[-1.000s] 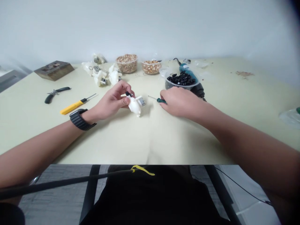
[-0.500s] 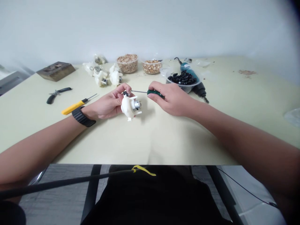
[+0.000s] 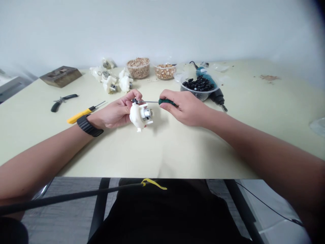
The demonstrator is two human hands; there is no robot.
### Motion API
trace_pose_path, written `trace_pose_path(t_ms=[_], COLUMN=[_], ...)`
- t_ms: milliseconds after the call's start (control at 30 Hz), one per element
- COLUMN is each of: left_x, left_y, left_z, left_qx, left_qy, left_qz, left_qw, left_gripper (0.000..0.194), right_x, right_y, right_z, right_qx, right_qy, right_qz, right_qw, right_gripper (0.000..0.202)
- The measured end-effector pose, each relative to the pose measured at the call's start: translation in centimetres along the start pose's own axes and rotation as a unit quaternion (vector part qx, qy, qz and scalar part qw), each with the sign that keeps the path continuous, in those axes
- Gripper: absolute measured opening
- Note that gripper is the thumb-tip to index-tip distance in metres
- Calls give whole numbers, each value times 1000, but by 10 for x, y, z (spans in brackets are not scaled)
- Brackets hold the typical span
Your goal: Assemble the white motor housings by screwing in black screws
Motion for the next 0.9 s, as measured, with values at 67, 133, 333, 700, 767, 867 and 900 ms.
trace_pose_path(t_ms=[67, 133, 333, 700, 767, 867, 900], left_x=[1, 3, 2, -5, -3, -2, -1], left_y=[0, 1, 1, 1, 1, 2, 2], left_z=[0, 0, -1, 3, 4, 3, 3], left_qx=[1, 3, 6, 3, 0, -2, 0], left_qy=[1, -1, -22, 6, 11, 22, 27], left_qz=[-1, -6, -27, -79, -89, -95, -99], left_qw=[1000, 1000, 999, 997, 996, 995, 995], left_gripper=[37, 37, 34, 31, 30, 30, 29], right_x=[0, 2, 5, 20, 27, 26, 23], right_y=[0, 0, 2, 0, 0, 3, 4], right_z=[-1, -2, -14, -13, -12, -14, -15], right_qx=[1, 2, -12, 17, 0, -12, -7], right_qy=[-1, -3, -10, -7, 9, 25, 27], right_qz=[-4, -13, -51, 35, 36, 16, 15], right_qw=[1000, 1000, 999, 999, 999, 999, 999], right_gripper=[23, 22, 26, 25, 25, 22, 21])
Point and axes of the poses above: each hand's wrist, its own y-axis away from the middle knuckle, its own x-axis out of the back of the hand, z = x × y, the point moved 1 cm from there along -y, towards the middle knuckle, and after that the axes turned 9 degrees about -z, right-handed, at the moved point
